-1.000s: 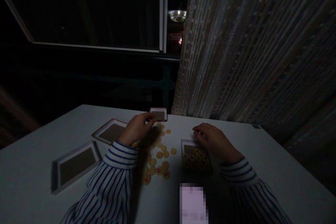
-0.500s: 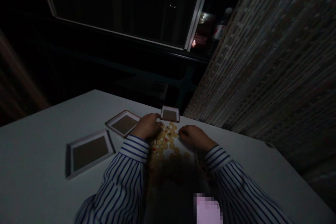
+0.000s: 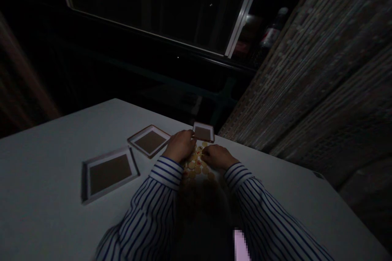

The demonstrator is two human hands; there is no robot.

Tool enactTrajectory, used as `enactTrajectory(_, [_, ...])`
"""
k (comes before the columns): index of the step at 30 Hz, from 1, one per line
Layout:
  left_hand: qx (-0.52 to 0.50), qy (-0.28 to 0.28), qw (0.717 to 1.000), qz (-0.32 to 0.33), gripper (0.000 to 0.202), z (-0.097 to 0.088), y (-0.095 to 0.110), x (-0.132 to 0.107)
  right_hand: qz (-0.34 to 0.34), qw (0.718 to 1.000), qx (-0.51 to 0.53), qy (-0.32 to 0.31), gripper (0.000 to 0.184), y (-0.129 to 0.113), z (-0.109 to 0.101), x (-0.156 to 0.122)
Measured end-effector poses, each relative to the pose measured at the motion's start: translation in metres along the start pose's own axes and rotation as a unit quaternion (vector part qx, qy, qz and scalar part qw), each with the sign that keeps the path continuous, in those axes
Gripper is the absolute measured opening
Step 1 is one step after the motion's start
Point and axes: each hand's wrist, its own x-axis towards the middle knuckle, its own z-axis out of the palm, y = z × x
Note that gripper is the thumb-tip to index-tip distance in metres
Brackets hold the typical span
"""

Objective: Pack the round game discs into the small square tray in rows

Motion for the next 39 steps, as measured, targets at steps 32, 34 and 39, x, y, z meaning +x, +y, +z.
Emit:
enactTrajectory(32, [-0.331,0.053,0.942,-0.020,0.057,-0.004,0.007,0.007,0.033,0.998,0.001,0.061,0.028,-0.001,0.000,-0.009])
enactTrajectory(34, [-0.364,0.041,0.930,-0.021,0.059,-0.006,0.009,0.006,0.031,0.996,0.006,0.083,0.028,0.000,-0.004,-0.014])
enactTrajectory(39, [-0.483,0.002,0.875,-0.042,0.065,-0.007,0.013,0.004,0.021,0.989,0.046,0.136,0.028,0.004,-0.014,-0.030])
